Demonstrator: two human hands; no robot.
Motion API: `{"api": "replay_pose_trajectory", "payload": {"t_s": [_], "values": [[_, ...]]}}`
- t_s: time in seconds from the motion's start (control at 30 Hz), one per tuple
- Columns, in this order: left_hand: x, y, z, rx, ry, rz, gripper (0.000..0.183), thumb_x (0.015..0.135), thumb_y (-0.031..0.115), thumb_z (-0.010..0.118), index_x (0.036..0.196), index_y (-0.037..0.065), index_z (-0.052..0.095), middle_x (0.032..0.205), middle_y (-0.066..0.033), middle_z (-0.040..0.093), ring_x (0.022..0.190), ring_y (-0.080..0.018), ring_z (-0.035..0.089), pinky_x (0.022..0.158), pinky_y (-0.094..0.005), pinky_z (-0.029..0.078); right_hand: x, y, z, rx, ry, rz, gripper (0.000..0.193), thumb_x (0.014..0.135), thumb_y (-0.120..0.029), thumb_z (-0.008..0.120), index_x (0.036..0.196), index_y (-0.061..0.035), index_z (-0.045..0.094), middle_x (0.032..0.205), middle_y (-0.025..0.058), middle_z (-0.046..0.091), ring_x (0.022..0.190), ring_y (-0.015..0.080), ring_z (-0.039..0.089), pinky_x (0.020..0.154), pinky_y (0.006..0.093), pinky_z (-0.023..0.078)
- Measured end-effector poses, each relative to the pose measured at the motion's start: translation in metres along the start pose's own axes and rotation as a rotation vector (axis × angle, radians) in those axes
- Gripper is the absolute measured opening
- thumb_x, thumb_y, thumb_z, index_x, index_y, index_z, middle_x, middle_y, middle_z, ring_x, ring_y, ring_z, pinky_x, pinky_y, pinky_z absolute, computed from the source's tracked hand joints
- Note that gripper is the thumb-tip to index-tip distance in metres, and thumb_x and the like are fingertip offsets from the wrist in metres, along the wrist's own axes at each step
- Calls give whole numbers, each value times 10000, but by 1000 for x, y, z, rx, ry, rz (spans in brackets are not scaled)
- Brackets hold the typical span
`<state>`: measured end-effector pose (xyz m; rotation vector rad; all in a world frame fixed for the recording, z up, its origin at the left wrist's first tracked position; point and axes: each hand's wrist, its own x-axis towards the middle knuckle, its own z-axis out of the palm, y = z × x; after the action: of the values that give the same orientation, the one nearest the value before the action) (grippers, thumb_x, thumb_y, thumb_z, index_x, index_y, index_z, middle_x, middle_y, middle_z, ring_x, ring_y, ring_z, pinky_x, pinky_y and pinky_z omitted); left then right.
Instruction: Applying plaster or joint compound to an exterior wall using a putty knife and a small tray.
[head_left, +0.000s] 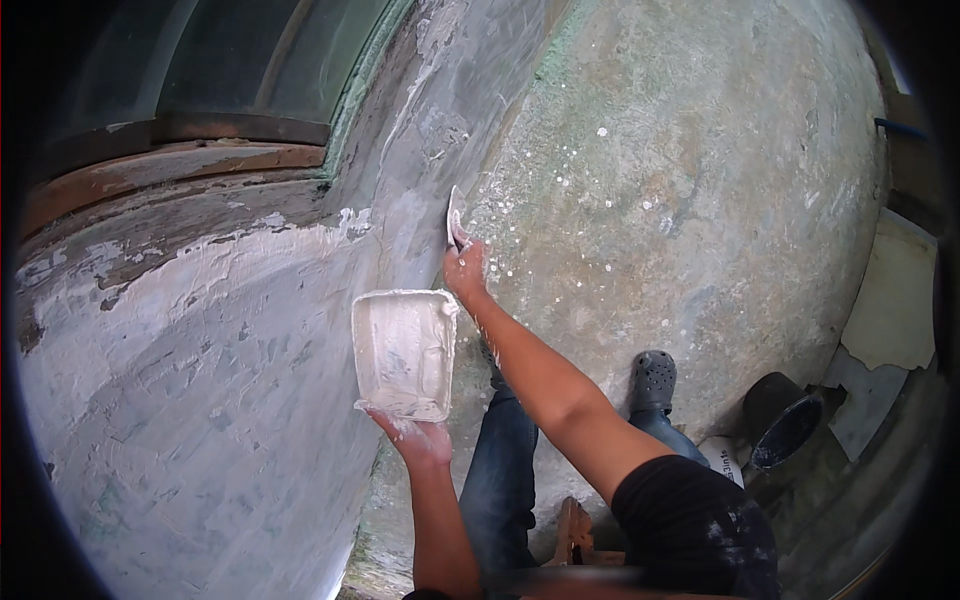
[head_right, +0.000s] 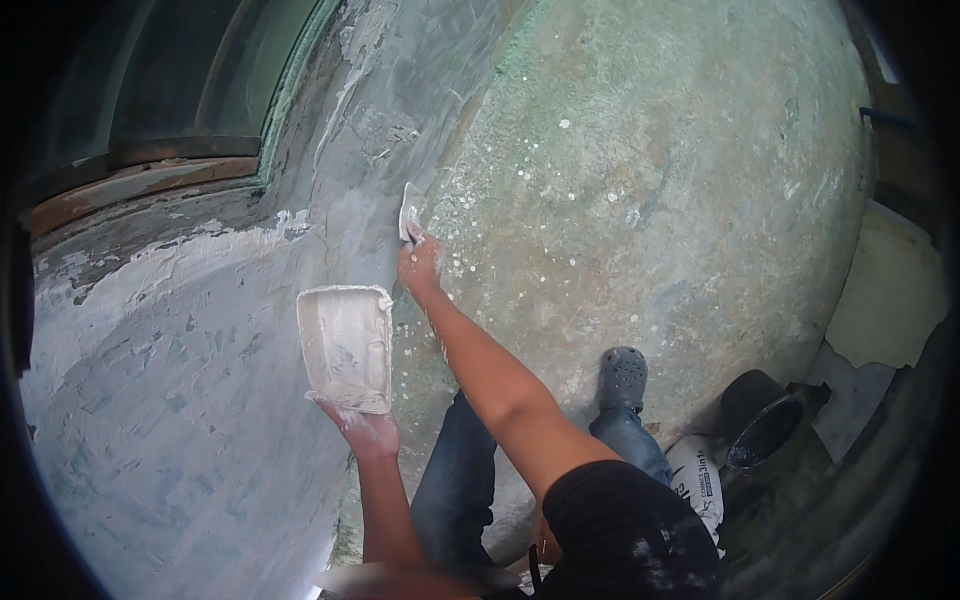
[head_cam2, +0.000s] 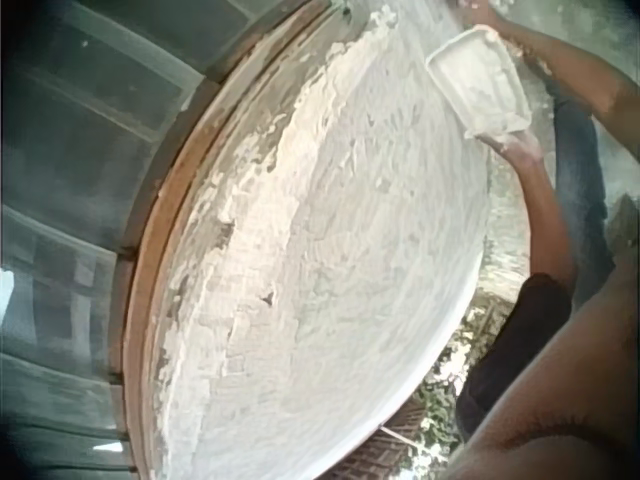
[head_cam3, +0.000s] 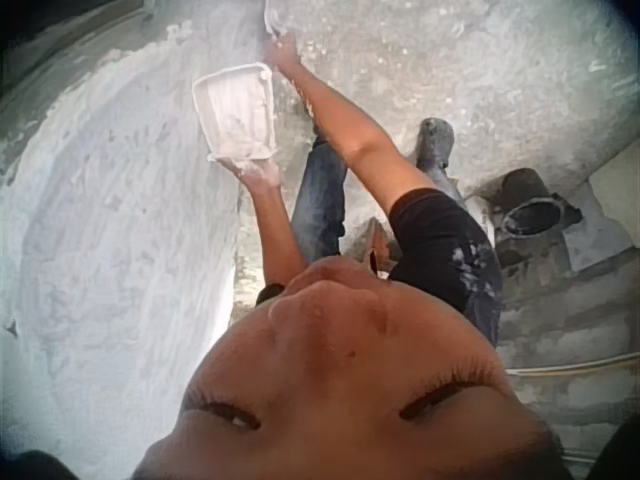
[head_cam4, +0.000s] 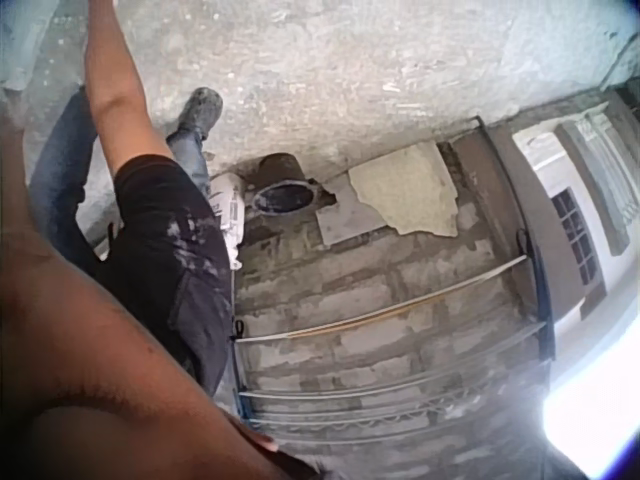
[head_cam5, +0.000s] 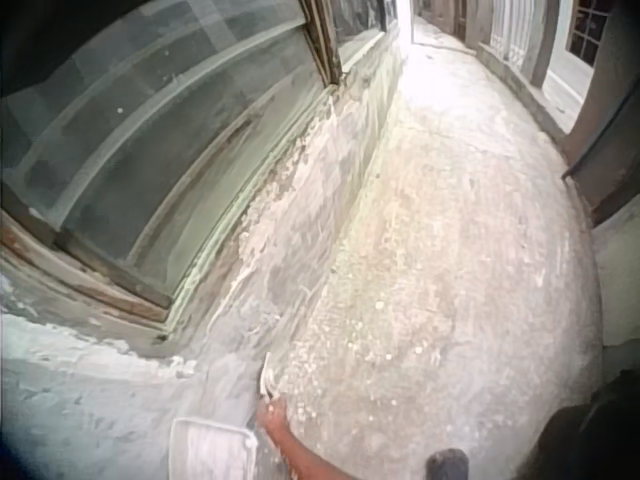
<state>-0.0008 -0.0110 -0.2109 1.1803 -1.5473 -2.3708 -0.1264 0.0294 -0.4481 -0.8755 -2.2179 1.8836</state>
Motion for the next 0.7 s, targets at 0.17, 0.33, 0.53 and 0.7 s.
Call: {"api": "replay_pose_trajectory", "payload": {"t_s": [0.17, 0.33, 0.53, 0.7], "values": [[-22, -17, -11, -93, 72, -73, 817, 907, 643, 347, 1479, 85, 172, 1528, -84, 211, 1394, -259, 221, 1156, -407, 147, -49, 82, -64, -146, -308, -56, 357, 817, -169, 583, 1112, 22, 518, 960, 219, 576, 933, 363, 552, 853, 433, 430], [-25, -14, -34, -89, 33, -92, 801, 918, 629, 334, 1476, 75, 178, 1523, -90, 224, 1394, -262, 224, 1156, -406, 154, -4, 43, -121, -108, -277, 250, 297, 823, -209, 638, 960, 44, 566, 862, 204, 612, 772, 279, 587, 710, 390, 457], [-10, -8, -20, -89, -31, -73, 789, 924, 619, 333, 1473, 72, 187, 1524, -87, 220, 1393, -260, 229, 1155, -405, 162, 98, 6, -104, 73, 19, -3, 211, 831, -126, 589, 904, 72, 580, 778, 168, 626, 728, 271, 610, 688, 392, 471], [-22, -41, -7, -197, -106, -158, 798, 914, 628, 350, 1477, 87, 180, 1528, -58, 218, 1392, -238, 232, 1151, -395, 179, 114, 31, -37, -153, 75, -105, 239, 758, -104, 552, 920, 68, 585, 827, 228, 625, 775, 344, 618, 721, 420, 469]]}}
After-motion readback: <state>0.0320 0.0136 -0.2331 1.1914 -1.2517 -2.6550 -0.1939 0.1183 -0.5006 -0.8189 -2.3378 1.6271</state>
